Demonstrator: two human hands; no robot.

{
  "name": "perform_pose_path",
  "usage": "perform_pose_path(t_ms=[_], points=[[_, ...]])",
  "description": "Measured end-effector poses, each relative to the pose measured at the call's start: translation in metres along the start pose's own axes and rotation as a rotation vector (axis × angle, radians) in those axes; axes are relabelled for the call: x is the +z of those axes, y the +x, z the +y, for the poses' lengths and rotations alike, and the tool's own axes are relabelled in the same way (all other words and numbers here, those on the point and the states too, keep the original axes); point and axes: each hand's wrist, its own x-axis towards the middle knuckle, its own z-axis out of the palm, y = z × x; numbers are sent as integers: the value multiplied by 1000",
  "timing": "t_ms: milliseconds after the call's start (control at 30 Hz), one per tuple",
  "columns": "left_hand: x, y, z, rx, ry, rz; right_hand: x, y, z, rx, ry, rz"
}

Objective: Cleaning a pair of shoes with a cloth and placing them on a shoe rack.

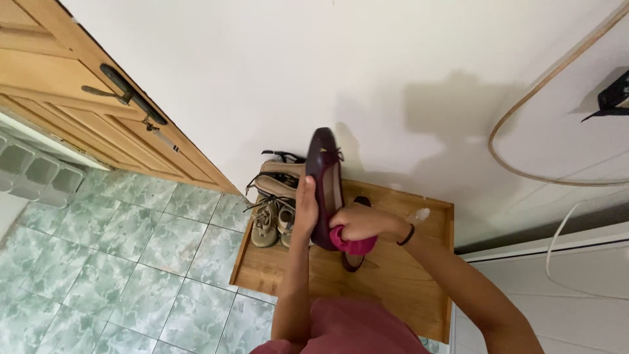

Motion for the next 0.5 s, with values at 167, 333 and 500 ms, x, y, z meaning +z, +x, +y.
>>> perform_pose_path(t_ms=[167,333,500], points=[[5,4,17,66,4,-51,1,-21,-27,51,405,109],[9,11,-38,-12,-79,49,9,-13,-12,74,1063,526],[68,-7,50,-288,-486,39,-12,-44,-82,130,154,736]])
